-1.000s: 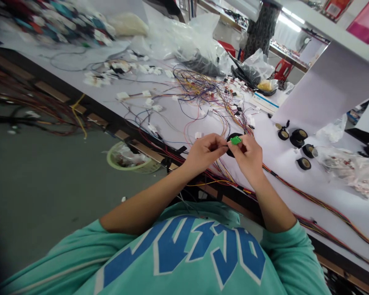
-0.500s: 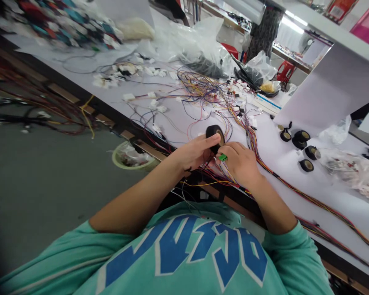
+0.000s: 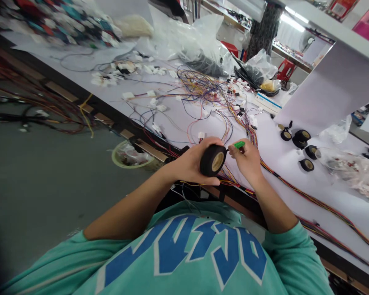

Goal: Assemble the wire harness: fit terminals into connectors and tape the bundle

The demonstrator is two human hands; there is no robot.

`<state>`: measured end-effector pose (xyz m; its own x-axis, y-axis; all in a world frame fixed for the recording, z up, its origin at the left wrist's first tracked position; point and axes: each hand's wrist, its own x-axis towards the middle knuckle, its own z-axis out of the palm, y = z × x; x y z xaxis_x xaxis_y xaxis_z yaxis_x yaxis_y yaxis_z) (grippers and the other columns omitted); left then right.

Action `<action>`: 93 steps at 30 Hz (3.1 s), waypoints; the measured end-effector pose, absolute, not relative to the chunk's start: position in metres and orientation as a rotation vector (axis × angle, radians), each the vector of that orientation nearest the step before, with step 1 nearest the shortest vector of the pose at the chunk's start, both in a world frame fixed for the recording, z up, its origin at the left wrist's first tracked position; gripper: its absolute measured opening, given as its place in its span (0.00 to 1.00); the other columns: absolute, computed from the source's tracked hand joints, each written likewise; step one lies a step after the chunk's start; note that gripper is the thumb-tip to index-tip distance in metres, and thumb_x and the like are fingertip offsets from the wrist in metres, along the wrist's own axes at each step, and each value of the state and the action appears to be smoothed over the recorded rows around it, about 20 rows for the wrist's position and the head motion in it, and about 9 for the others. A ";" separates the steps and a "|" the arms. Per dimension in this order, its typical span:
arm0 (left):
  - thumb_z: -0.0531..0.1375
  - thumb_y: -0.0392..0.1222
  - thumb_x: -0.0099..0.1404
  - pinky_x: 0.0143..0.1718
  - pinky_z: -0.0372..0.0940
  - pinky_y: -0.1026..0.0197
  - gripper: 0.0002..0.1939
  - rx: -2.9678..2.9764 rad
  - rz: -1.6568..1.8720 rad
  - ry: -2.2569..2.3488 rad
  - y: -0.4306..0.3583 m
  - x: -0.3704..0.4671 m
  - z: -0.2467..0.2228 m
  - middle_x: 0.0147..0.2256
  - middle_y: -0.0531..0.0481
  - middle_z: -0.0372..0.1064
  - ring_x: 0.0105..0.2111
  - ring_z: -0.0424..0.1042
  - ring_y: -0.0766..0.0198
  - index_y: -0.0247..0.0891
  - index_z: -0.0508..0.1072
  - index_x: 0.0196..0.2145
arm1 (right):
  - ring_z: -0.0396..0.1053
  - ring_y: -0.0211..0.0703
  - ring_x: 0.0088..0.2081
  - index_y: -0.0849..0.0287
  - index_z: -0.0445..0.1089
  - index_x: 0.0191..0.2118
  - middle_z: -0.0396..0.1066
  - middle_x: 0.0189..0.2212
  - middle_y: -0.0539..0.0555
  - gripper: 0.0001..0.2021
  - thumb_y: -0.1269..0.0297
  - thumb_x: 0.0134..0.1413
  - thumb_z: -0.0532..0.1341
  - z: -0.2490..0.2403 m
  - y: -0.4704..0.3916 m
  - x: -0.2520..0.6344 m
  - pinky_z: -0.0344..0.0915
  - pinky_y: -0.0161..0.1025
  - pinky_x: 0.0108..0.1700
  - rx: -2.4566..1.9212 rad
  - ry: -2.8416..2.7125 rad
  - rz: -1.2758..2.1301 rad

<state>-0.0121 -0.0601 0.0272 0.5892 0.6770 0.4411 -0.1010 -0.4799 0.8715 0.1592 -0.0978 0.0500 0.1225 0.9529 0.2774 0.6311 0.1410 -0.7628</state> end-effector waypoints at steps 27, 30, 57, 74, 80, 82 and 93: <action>0.63 0.56 0.46 0.16 0.58 0.67 0.23 0.962 0.838 0.446 -0.051 -0.007 0.036 0.25 0.50 0.65 0.20 0.66 0.69 0.36 0.63 0.31 | 0.70 0.39 0.29 0.54 0.65 0.25 0.72 0.25 0.49 0.08 0.62 0.52 0.56 0.055 -0.092 0.137 0.65 0.37 0.34 -1.305 -1.926 0.084; 0.64 0.55 0.43 0.12 0.53 0.69 0.22 0.906 0.805 0.413 -0.045 -0.013 0.035 0.20 0.53 0.63 0.18 0.63 0.70 0.36 0.63 0.27 | 0.70 0.39 0.27 0.55 0.66 0.25 0.72 0.24 0.49 0.10 0.57 0.51 0.57 0.056 -0.095 0.133 0.65 0.37 0.32 -1.351 -1.836 0.250; 0.58 0.37 0.53 0.29 0.57 0.66 0.03 1.762 1.247 0.969 -0.060 0.000 0.023 0.22 0.56 0.62 0.24 0.61 0.70 0.37 0.66 0.24 | 0.59 0.30 0.14 0.58 0.61 0.23 0.62 0.14 0.44 0.17 0.48 0.42 0.61 0.041 -0.081 0.135 0.58 0.31 0.18 -1.299 -1.347 0.861; 0.61 0.62 0.46 0.12 0.52 0.71 0.28 0.849 0.754 0.362 -0.042 -0.023 0.023 0.24 0.49 0.68 0.20 0.67 0.69 0.34 0.68 0.33 | 0.72 0.39 0.29 0.57 0.63 0.25 0.72 0.26 0.51 0.15 0.50 0.50 0.57 0.041 -0.085 0.125 0.67 0.38 0.33 -1.286 -1.703 0.477; 0.65 0.58 0.42 0.16 0.52 0.69 0.25 0.976 0.946 0.452 -0.047 -0.019 0.012 0.21 0.54 0.62 0.17 0.59 0.74 0.34 0.67 0.29 | 0.70 0.38 0.21 0.58 0.60 0.25 0.69 0.18 0.47 0.20 0.44 0.40 0.61 0.030 -0.073 0.127 0.68 0.37 0.28 -1.276 -1.328 0.953; 0.68 0.53 0.38 0.25 0.59 0.66 0.27 1.217 1.057 0.495 -0.050 -0.024 0.016 0.27 0.53 0.64 0.25 0.63 0.70 0.36 0.67 0.32 | 0.68 0.36 0.19 0.58 0.59 0.25 0.68 0.17 0.46 0.20 0.44 0.39 0.62 0.028 -0.069 0.132 0.67 0.36 0.25 -1.298 -1.250 0.969; 0.56 0.38 0.58 0.31 0.60 0.65 0.03 1.864 1.393 1.021 -0.053 -0.008 0.010 0.28 0.52 0.67 0.29 0.64 0.68 0.37 0.68 0.29 | 0.55 0.29 0.15 0.58 0.59 0.24 0.58 0.14 0.42 0.15 0.51 0.49 0.58 0.042 -0.076 0.131 0.54 0.30 0.19 -1.317 -1.526 0.671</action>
<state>-0.0078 -0.0529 0.0100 0.1568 0.8474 0.5072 0.2285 -0.5307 0.8162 0.1308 -0.0763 0.0424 0.0610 0.9479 0.3125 0.4107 0.2615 -0.8734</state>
